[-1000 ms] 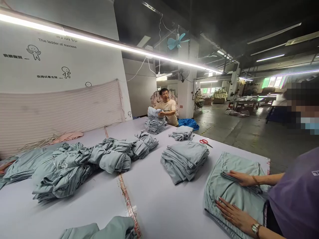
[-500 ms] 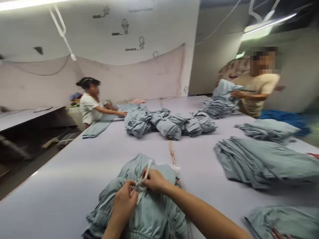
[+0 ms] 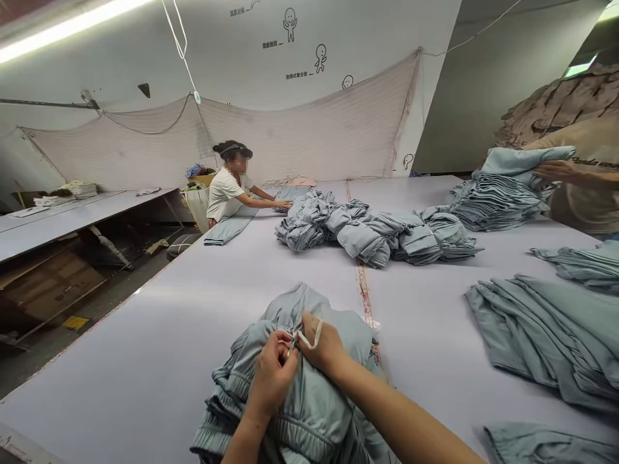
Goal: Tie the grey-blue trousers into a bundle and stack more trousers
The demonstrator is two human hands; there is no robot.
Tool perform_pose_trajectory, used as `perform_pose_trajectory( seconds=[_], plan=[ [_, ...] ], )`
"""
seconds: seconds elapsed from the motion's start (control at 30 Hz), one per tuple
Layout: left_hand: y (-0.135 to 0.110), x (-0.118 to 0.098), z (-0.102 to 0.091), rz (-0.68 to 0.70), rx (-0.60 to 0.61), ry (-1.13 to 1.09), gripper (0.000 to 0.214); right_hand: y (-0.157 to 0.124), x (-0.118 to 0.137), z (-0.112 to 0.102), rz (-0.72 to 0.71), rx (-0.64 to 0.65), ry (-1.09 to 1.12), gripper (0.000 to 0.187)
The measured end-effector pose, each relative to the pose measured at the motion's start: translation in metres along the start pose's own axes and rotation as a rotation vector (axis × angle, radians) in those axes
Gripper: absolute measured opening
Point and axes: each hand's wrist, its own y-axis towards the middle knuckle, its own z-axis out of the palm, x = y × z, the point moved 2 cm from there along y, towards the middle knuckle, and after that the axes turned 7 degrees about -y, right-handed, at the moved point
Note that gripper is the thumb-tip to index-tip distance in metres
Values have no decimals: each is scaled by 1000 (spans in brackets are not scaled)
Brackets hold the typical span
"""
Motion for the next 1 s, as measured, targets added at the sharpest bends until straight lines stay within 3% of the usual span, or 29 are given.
perform_pose_trajectory(
  seconds=[0.13, 0.2, 0.3, 0.4, 0.5, 0.57, 0.63, 0.7, 0.77, 0.83, 1.0],
  plan=[
    [-4, -7, 1, 50, -64, 79, 20, 9, -1, -5, -288, -67, -116, 20],
    [-7, -9, 2, 65, -100, 132, 19, 14, -9, -6, -365, 10, -17, 15],
    [-8, -9, 4, 59, -116, 237, 17, 20, -22, -13, -368, 133, 166, 12],
    [-5, -7, 7, 35, -101, 311, 19, 15, -21, -36, -469, 94, 74, 17],
    [-1, -4, 8, 17, -100, 337, 22, -8, -5, -66, -568, 40, -111, 17],
    [0, -4, 8, 28, -102, 329, 21, -26, 3, -83, -529, 121, -73, 16],
    [-1, -5, 7, 58, -111, 298, 19, -41, 4, -93, -401, 188, 54, 20],
    [-3, -7, 6, 84, -122, 259, 19, -46, -3, -93, -270, 167, 172, 17],
    [-5, -9, 4, 97, -122, 245, 22, -43, -12, -82, -170, 103, 240, 12],
    [-6, -9, 4, 91, -124, 256, 24, -33, -19, -63, -100, 91, 283, 19],
    [-5, 0, 5, 128, -142, 337, 19, -5, -19, -19, 17, 187, 418, 28]
  ],
)
